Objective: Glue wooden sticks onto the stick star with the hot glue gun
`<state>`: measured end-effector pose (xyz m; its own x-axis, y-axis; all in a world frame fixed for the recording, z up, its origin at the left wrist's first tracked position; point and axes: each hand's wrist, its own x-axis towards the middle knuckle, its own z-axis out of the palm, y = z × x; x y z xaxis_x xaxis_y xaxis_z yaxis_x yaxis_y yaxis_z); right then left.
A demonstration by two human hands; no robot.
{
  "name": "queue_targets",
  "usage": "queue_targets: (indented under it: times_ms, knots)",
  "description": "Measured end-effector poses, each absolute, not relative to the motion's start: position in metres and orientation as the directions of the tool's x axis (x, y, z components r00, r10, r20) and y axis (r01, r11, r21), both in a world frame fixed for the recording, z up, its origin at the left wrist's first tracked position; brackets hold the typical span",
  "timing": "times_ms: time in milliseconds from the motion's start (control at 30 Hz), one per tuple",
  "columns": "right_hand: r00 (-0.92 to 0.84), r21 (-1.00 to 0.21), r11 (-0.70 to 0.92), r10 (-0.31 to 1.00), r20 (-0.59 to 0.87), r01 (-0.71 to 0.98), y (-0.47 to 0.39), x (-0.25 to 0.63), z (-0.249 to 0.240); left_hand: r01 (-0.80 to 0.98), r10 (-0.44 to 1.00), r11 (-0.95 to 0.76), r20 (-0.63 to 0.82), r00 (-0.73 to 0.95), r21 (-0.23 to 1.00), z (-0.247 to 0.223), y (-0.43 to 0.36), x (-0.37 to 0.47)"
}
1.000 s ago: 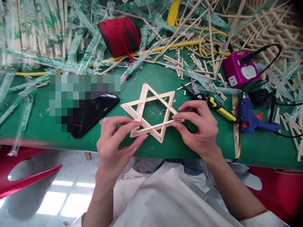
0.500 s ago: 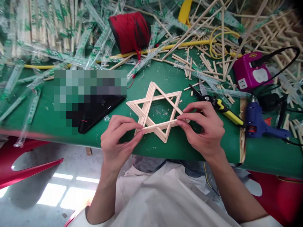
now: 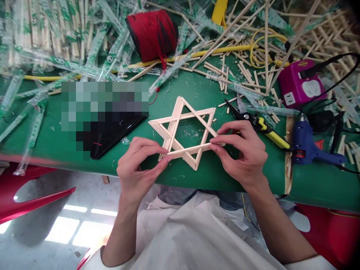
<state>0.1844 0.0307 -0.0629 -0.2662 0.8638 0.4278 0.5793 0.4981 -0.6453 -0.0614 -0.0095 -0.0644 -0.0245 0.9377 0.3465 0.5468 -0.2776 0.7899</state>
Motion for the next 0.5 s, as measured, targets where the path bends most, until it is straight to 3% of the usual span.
queue_targets:
  times_ms: [500]
  knots:
    - [-0.267,-0.675,0.524,0.850,0.454,0.520,0.0339,0.1878,-0.0654,0.459,0.927,-0.317,0.374,-0.035,0.830,-0.0676,-0.0069,-0.0626]
